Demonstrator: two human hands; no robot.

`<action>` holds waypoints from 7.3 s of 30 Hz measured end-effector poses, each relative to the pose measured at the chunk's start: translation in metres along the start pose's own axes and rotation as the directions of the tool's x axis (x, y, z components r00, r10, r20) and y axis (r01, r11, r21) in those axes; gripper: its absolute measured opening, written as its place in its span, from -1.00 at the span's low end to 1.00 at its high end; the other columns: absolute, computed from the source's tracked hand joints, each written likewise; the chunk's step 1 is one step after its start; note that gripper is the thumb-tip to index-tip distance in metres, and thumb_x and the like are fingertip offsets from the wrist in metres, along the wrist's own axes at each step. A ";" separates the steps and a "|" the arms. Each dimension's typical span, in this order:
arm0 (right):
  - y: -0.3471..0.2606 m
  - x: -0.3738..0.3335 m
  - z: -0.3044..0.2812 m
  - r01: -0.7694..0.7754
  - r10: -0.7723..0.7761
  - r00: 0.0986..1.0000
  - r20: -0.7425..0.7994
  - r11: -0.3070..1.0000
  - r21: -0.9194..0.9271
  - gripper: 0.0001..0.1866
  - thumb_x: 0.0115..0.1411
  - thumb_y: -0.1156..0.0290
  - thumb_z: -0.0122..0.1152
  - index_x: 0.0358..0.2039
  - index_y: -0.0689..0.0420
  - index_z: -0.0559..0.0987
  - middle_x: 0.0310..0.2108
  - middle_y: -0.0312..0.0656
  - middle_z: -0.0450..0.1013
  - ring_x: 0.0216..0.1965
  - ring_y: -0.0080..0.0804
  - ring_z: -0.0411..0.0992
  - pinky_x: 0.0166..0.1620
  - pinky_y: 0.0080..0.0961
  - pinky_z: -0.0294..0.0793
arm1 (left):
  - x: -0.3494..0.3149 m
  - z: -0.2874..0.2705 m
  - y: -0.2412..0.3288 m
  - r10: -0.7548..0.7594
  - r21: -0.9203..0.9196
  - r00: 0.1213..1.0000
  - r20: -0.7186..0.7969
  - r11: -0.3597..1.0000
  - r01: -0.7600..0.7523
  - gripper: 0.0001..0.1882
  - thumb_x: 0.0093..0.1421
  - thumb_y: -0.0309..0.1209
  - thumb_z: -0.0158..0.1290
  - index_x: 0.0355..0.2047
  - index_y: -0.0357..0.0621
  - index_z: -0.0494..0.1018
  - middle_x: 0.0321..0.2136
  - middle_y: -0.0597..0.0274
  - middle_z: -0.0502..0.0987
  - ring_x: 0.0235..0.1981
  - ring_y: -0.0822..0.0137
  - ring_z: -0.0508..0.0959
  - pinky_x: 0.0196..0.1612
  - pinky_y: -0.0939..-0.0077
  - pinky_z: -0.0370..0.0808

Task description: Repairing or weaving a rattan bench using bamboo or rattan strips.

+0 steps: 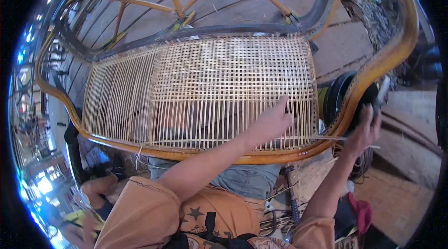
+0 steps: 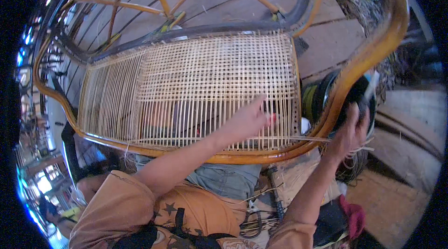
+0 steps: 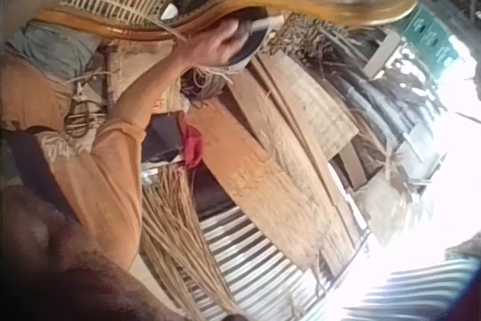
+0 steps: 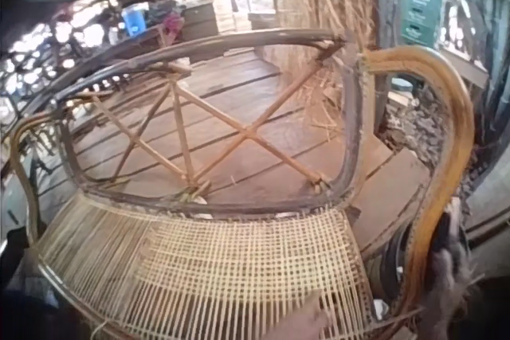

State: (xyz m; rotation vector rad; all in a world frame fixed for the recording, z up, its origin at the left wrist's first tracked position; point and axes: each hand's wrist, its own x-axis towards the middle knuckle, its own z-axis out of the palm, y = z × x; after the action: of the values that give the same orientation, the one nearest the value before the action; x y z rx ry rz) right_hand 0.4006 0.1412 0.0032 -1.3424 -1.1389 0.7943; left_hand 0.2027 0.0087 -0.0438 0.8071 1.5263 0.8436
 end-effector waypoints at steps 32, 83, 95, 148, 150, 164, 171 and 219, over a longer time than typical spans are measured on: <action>-0.046 -0.030 0.084 0.788 0.377 0.070 0.924 0.547 -0.283 -0.77 0.09 0.22 0.06 -0.42 0.15 0.45 -0.52 0.01 0.43 -0.39 0.04 0.43 -0.34 -0.15 0.36 | -0.052 -0.014 -0.018 0.309 0.812 0.951 -0.013 0.559 -0.171 -0.38 0.19 -0.01 -0.09 0.14 -0.15 0.27 0.20 0.04 0.16 0.25 -0.10 0.07 0.25 0.02 -0.02; -0.069 -0.001 0.113 0.453 0.513 -0.022 0.858 0.770 -0.449 -0.72 0.13 0.30 0.18 -0.22 0.21 0.52 -0.47 -0.06 0.46 -0.47 -0.23 0.44 -0.34 -0.46 0.42 | -0.087 -0.044 -0.041 0.558 0.633 0.814 0.159 0.575 -0.518 -0.75 -0.09 -0.39 0.07 -0.35 -0.16 0.49 -0.26 0.27 0.44 -0.21 0.27 0.44 -0.15 0.41 0.41; -0.058 -0.002 0.098 0.568 0.448 0.121 0.886 0.700 -0.432 -0.78 0.13 0.36 0.17 -0.24 0.21 0.52 -0.43 -0.01 0.45 -0.39 -0.04 0.43 -0.30 -0.36 0.42 | -0.087 -0.044 -0.040 0.528 0.631 0.830 0.178 0.586 -0.508 -0.75 -0.08 -0.39 0.05 -0.34 -0.18 0.49 -0.25 0.27 0.44 -0.17 0.27 0.43 -0.13 0.41 0.41; -0.087 -0.097 0.188 0.685 0.434 -0.068 0.898 0.675 -0.274 -0.82 0.06 0.31 0.20 -0.33 0.09 0.54 -0.52 -0.13 0.44 -0.42 -0.17 0.47 -0.36 -0.32 0.44 | -0.169 -0.176 -0.070 0.214 0.817 0.962 -0.172 0.577 0.017 -0.51 0.00 -0.32 0.13 -0.04 -0.23 0.38 0.01 0.11 0.35 0.09 0.08 0.29 0.09 0.14 0.26; -0.096 -0.103 0.187 0.663 0.479 -0.201 0.855 0.709 -0.241 -0.82 0.06 0.32 0.20 -0.33 0.09 0.53 -0.52 -0.12 0.44 -0.43 -0.15 0.46 -0.37 -0.31 0.43 | -0.172 -0.176 -0.070 0.223 0.793 0.958 -0.179 0.609 0.006 -0.51 0.01 -0.35 0.12 -0.02 -0.24 0.36 0.01 0.06 0.36 0.10 0.01 0.29 0.11 0.08 0.24; -0.085 -0.132 0.171 0.417 0.238 0.181 0.954 0.860 -0.294 -0.66 0.17 0.26 0.14 -0.08 0.15 0.49 -0.51 -0.22 0.42 -0.50 -0.46 0.39 -0.40 -0.54 0.38 | -0.181 -0.183 -0.067 0.364 0.699 0.898 -0.248 0.709 -0.094 -0.66 0.01 -0.49 0.08 -0.16 -0.26 0.43 -0.05 0.04 0.38 0.06 -0.03 0.33 0.07 0.08 0.30; -0.068 -0.147 -0.017 -0.179 0.317 0.825 0.467 0.932 -0.316 -0.51 0.16 0.33 0.15 0.07 0.28 0.37 -0.56 -0.42 0.24 -0.63 -0.74 0.16 -0.58 -0.78 0.13 | -0.209 -0.157 -0.058 0.437 0.666 0.891 -0.121 0.702 -0.253 -0.70 0.02 -0.50 0.07 -0.18 -0.23 0.45 -0.11 0.11 0.42 0.00 0.06 0.38 0.04 0.13 0.33; -0.038 -0.198 -0.030 -0.682 0.515 0.709 0.481 0.674 0.283 -0.88 0.27 0.41 0.03 -0.20 0.12 0.41 -0.47 -0.26 0.42 -0.60 -0.53 0.39 -0.55 -0.57 0.43 | -0.274 -0.171 -0.009 0.142 0.273 0.961 -0.238 0.959 -0.074 -0.83 0.15 -0.37 0.07 -0.36 -0.23 0.53 -0.49 0.13 0.52 -0.46 0.24 0.52 -0.33 0.46 0.44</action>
State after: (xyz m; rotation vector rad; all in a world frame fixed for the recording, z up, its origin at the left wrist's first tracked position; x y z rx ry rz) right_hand 0.3623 -0.0588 0.0117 -1.2016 -0.6759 1.7614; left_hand 0.0616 -0.2448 0.0995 1.0127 1.8634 0.8633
